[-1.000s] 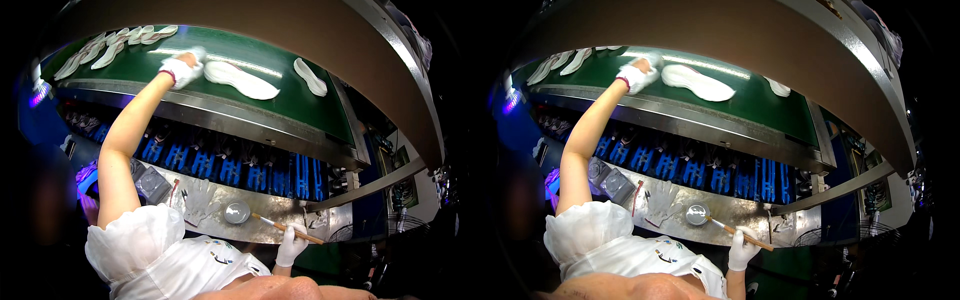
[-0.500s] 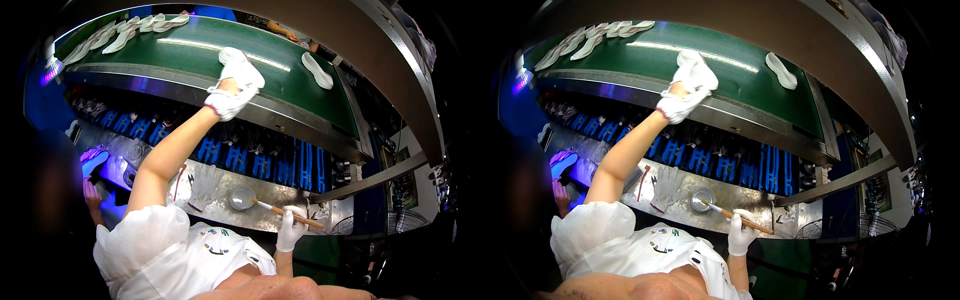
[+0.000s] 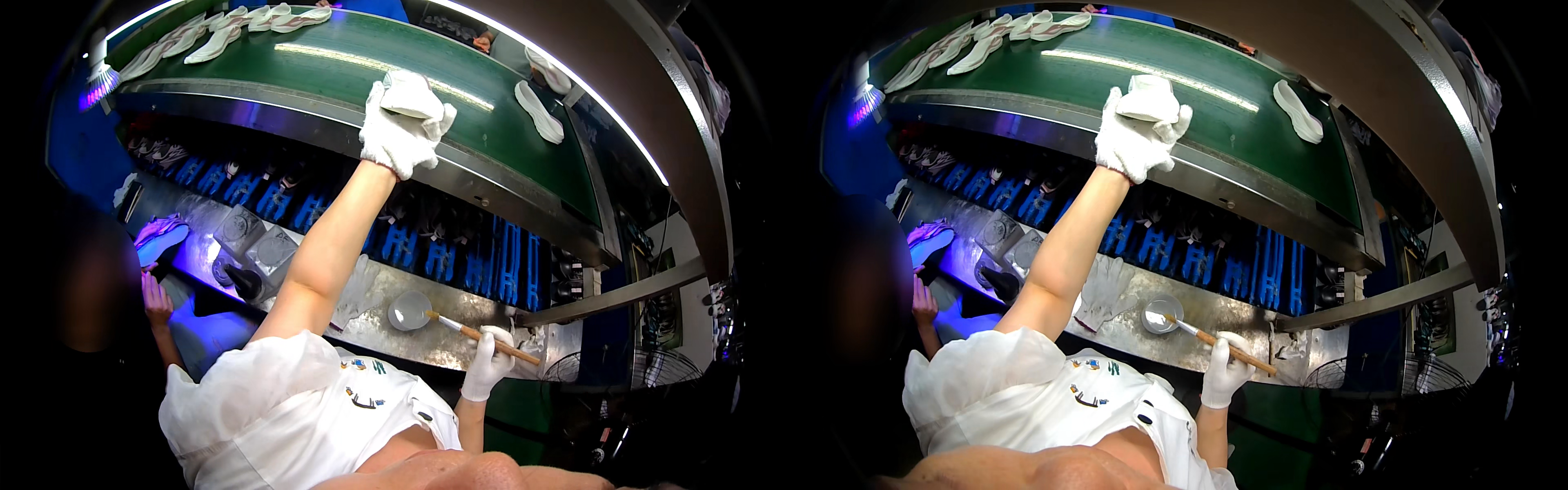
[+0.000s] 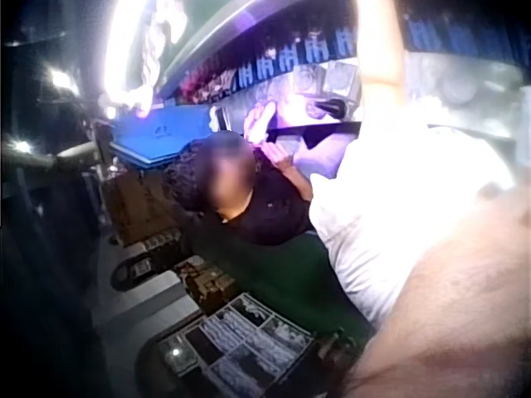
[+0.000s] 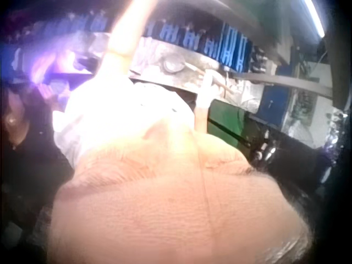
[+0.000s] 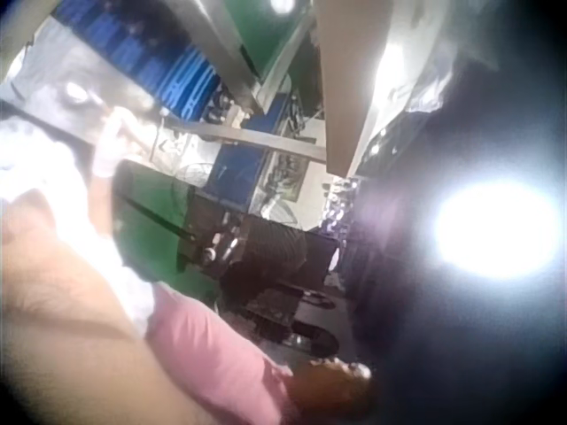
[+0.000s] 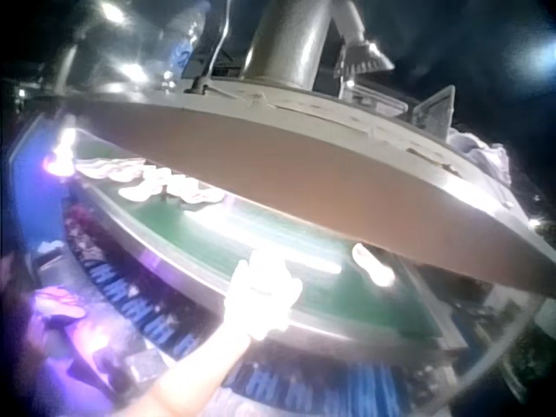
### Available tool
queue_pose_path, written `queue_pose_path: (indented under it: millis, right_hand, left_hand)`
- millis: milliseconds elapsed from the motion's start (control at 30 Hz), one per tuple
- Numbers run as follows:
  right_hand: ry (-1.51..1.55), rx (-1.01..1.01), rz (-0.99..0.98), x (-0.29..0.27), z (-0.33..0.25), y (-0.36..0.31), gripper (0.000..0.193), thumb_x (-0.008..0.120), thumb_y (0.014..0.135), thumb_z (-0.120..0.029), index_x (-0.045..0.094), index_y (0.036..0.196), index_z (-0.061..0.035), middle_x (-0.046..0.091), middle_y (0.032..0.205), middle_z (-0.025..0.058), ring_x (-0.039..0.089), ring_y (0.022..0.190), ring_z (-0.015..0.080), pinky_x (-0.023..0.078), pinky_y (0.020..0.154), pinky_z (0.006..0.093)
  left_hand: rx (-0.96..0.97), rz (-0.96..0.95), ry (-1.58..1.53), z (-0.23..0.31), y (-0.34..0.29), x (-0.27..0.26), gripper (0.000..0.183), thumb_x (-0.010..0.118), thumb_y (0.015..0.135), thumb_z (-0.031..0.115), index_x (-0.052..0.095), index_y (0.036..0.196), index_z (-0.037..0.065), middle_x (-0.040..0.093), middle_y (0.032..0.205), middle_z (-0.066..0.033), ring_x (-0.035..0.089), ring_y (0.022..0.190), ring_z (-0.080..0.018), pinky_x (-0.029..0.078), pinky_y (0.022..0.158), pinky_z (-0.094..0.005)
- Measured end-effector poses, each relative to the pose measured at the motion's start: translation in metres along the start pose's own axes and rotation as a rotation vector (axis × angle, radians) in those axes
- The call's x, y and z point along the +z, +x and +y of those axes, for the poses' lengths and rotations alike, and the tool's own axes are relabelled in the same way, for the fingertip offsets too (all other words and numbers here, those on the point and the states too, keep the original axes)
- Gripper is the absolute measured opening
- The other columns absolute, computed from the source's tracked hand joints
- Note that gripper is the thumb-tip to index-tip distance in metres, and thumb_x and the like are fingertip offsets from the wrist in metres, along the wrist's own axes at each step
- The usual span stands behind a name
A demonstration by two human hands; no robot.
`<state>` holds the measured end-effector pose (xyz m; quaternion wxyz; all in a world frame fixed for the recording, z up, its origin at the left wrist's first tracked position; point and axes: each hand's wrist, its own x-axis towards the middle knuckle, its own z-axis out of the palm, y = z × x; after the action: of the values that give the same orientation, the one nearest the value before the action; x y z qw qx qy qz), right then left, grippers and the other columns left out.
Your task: The person repeatedly picks up white slip-on shoes from a conveyor belt, applies a white substance to the soles using a brush, and places them back on the belt. The task is performed continuously in a factory setting with other workers visible in the background.
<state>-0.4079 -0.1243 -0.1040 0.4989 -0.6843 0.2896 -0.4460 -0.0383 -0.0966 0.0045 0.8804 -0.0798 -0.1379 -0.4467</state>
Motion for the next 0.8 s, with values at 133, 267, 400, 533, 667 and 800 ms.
queue_pose_path:
  millis: [133, 267, 400, 533, 667, 800]
  right_hand:
    - [-0.070, -0.067, 0.051, 0.001, -0.007, 0.016, 0.013, 0.058, 0.094, -0.009, 0.062, 0.098, 0.0018, 0.062, 0.087, 0.0071, 0.062, 0.064, 0.0109, 0.048, 0.056, 0.0223]
    - [-0.056, -0.173, 0.082, -0.003, -0.032, 0.043, 0.016, 0.056, 0.096, -0.014, 0.061, 0.101, 0.0004, 0.061, 0.087, 0.0062, 0.060, 0.065, 0.0072, 0.045, 0.053, 0.0182]
    - [0.004, -0.254, 0.009, 0.003, -0.062, 0.056, 0.017, 0.055, 0.097, -0.015, 0.060, 0.102, 0.0007, 0.061, 0.086, 0.0059, 0.064, 0.071, 0.0096, 0.052, 0.060, 0.0169]
    - [-0.002, -0.318, -0.075, 0.016, -0.077, 0.063, 0.016, 0.055, 0.097, -0.011, 0.061, 0.103, 0.0019, 0.062, 0.082, 0.0067, 0.062, 0.065, 0.0077, 0.047, 0.056, 0.0158]
    - [-0.025, -0.395, -0.069, 0.029, -0.077, 0.069, 0.014, 0.054, 0.097, -0.009, 0.062, 0.102, 0.0021, 0.063, 0.075, 0.0056, 0.058, 0.060, 0.0058, 0.044, 0.053, 0.0174]
    - [-0.086, -0.371, -0.109, 0.028, -0.081, 0.072, 0.012, 0.056, 0.096, -0.006, 0.063, 0.101, 0.0019, 0.064, 0.079, 0.0071, 0.061, 0.062, 0.0072, 0.047, 0.056, 0.0174]
  left_hand:
    - [0.025, 0.116, 0.491, -0.024, -0.058, 0.004, 0.075, 0.054, 0.090, 0.063, 0.043, 0.136, 0.005, 0.062, 0.109, -0.0270, 0.066, 0.093, -0.0431, 0.062, 0.069, -0.0480]
    - [-0.201, 0.149, 0.602, -0.057, -0.152, -0.002, 0.074, 0.065, 0.088, 0.049, 0.040, 0.141, 0.003, 0.064, 0.117, -0.0190, 0.067, 0.102, -0.0323, 0.057, 0.089, -0.0451]
    - [-0.340, 0.199, 0.632, -0.075, -0.197, -0.014, 0.088, 0.074, 0.086, 0.035, 0.021, 0.154, 0.019, 0.054, 0.132, -0.0082, 0.059, 0.116, -0.0223, 0.051, 0.099, -0.0415]
    - [-0.441, 0.241, 0.646, -0.080, -0.209, -0.017, 0.092, 0.074, 0.085, 0.027, 0.017, 0.156, 0.019, 0.050, 0.136, -0.0068, 0.057, 0.117, -0.0204, 0.047, 0.101, -0.0386]
    - [-0.486, 0.261, 0.668, -0.083, -0.220, -0.015, 0.094, 0.074, 0.085, 0.018, 0.014, 0.158, 0.016, 0.042, 0.145, -0.0042, 0.045, 0.131, -0.0153, 0.038, 0.109, -0.0334]
    - [-0.433, 0.301, 0.770, -0.086, -0.228, -0.016, 0.097, 0.081, 0.076, 0.031, 0.026, 0.153, 0.013, 0.053, 0.135, -0.0118, 0.057, 0.121, -0.0277, 0.049, 0.102, -0.0429]
